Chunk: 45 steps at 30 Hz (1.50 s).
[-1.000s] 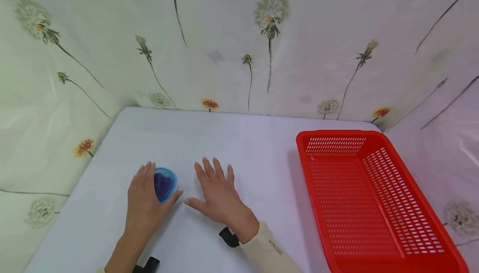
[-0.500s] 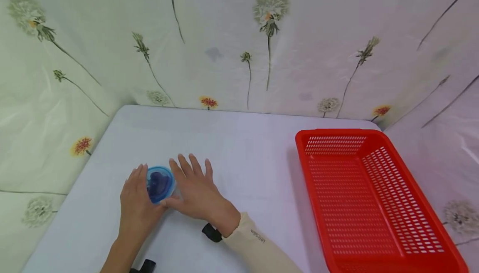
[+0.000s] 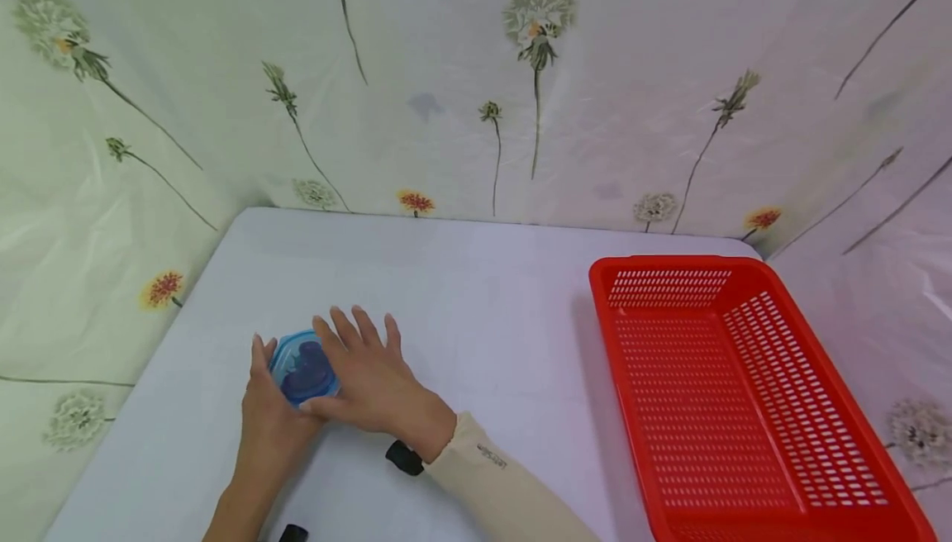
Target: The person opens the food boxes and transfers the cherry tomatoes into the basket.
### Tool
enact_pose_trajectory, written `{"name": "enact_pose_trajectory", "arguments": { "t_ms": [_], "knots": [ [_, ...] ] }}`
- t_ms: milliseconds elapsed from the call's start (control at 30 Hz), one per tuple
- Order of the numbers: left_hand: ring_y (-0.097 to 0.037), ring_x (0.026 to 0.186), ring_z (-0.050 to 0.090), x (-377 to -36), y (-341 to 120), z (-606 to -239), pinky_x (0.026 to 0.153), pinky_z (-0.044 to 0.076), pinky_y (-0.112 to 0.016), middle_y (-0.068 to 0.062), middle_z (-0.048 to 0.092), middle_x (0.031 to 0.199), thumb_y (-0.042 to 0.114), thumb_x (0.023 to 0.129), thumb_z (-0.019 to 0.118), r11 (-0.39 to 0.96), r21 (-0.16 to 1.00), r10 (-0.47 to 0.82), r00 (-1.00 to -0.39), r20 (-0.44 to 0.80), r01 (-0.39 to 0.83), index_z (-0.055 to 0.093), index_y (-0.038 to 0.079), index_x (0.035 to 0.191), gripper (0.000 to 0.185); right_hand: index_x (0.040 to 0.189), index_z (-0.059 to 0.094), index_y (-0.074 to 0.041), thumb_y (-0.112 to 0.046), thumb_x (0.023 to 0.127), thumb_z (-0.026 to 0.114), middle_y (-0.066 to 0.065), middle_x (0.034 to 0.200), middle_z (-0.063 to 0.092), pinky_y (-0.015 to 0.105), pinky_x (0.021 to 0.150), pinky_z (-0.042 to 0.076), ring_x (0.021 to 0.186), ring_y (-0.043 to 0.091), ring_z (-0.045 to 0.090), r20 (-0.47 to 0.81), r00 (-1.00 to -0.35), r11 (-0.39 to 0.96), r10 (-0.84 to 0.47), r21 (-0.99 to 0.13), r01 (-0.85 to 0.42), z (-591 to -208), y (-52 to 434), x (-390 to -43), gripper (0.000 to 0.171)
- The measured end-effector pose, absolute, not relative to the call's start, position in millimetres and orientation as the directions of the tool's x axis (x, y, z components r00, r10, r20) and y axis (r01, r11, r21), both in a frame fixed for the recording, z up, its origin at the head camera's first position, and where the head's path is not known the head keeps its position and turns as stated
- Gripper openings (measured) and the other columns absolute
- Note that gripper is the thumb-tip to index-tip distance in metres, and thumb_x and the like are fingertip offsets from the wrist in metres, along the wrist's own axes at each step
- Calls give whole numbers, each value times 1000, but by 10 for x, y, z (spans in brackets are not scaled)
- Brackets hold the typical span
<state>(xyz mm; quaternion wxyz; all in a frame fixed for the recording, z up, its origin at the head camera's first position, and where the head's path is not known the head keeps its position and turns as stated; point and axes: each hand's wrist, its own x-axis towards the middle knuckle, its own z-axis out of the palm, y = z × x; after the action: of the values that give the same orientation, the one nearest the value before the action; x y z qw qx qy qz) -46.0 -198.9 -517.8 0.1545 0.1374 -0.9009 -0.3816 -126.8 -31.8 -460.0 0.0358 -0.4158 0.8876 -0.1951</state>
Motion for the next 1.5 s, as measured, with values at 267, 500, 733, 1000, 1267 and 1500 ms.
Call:
{"name": "enact_pose_trajectory", "arguments": {
  "t_ms": [267,500,733,1000,1267,1500],
  "knots": [
    [-38,153,24,-453,-2023,-5222,116,30,-67,-8,14,172,21,88,86,503,855,-351,-934,65,-129,-15,22,166,128,167,24,-16,-71,93,64,7,173,19,68,120,19,159,31,14,86,-619,555,-781,-358,-750,-4622,-501,-1264,101],
    [-37,151,26,-467,-2029,-5259,116,30,-65,-9,16,170,16,88,85,453,885,-351,-934,63,-110,-14,23,167,127,166,27,-15,-67,94,66,9,172,24,67,120,23,158,32,19,76,-606,545,-792,-358,-758,-4606,-565,-1258,97],
    [-37,150,28,-467,-2032,-5314,116,29,-65,-9,22,168,13,86,86,435,896,-365,-928,79,-95,-8,20,167,125,167,27,-16,-67,97,61,7,171,26,65,120,24,157,31,22,39,-586,539,-809,-346,-768,-4652,-601,-1269,93],
    [-34,151,27,-475,-2039,-5403,117,28,-62,-6,24,168,13,84,88,443,894,-376,-920,114,-70,-5,20,168,125,167,24,-17,-69,97,58,4,171,27,64,119,27,156,28,23,34,-556,511,-830,-351,-784,-4730,-596,-1308,93],
    [-30,152,25,-444,-2043,-5464,117,25,-63,-2,25,167,16,79,92,395,914,-401,-912,86,-88,-2,24,168,130,166,27,-17,-69,91,68,0,168,31,54,114,39,155,18,27,62,-556,486,-829,-412,-771,-4858,-577,-1376,100],
    [-30,150,27,-479,-2016,-5448,116,27,-62,0,25,167,16,80,91,378,921,-405,-911,72,-96,-1,25,169,128,164,33,-13,-65,89,74,4,165,38,50,108,47,150,20,36,46,-572,521,-819,-356,-775,-4783,-578,-1404,100]
  ]
}}
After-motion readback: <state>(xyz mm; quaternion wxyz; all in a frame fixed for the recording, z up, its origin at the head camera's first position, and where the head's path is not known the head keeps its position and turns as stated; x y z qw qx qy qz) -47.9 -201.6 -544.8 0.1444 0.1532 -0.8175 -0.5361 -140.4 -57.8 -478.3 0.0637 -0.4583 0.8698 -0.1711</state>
